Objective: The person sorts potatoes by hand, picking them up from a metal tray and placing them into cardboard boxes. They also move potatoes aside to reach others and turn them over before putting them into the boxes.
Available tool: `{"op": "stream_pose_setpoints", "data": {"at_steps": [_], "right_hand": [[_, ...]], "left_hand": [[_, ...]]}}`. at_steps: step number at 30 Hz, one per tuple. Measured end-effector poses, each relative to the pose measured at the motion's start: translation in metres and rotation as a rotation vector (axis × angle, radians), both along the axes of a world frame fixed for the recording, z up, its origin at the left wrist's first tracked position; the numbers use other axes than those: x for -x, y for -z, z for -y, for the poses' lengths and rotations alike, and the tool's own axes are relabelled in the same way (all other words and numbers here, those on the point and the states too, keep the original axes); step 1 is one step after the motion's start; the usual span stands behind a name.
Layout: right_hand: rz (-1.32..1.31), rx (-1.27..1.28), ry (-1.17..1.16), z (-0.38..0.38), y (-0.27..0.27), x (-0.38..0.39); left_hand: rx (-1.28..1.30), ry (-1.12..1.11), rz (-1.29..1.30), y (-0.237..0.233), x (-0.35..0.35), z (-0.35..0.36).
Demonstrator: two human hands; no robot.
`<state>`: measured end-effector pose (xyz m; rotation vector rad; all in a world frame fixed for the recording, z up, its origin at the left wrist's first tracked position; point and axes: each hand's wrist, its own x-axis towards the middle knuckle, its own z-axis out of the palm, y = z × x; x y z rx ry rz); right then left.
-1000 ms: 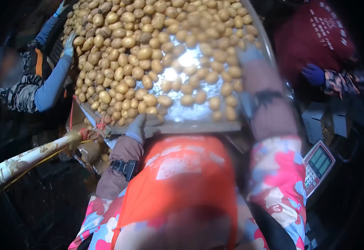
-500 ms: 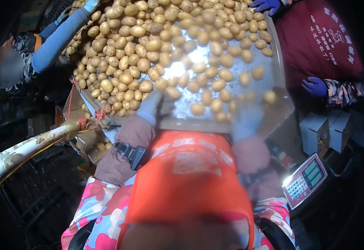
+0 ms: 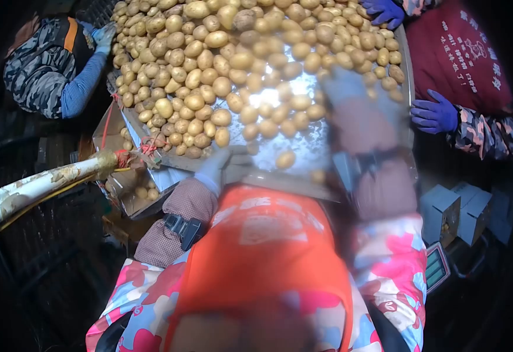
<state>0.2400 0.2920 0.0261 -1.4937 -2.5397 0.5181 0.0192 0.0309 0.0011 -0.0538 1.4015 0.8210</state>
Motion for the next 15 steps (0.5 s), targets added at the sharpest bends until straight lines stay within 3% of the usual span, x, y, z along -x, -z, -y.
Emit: {"op": "stream_pose_setpoints", "data": {"at_steps": [3, 5, 9, 10, 12, 14, 15], "right_hand": [[0.479, 0.187, -0.006, -0.018, -0.005, 0.041], [0.545, 0.189, 0.088, -0.012, 0.015, 0.041], [0.537, 0.213, 0.065, -0.019, 0.011, 0.042], [0.482, 0.174, 0.098, -0.023, 0.022, 0.04], [0.018, 0.431, 0.177, -0.005, 0.02, 0.02], [-0.19, 0.563, 0.076, 0.014, 0.012, 0.015], [-0.153, 0.586, -0.058, 0.028, 0.01, 0.014]], "left_hand": [[0.018, 0.002, 0.006, -0.004, 0.001, -0.004], [0.023, -0.004, 0.033, -0.009, -0.002, -0.004], [0.008, -0.028, 0.1, 0.002, 0.004, -0.005], [0.001, -0.018, 0.116, 0.005, 0.006, -0.007], [-0.001, -0.071, 0.177, -0.001, -0.003, -0.004], [-0.099, -0.013, 0.084, -0.015, -0.007, -0.016], [-0.181, 0.069, -0.036, -0.025, -0.01, -0.02]]}}
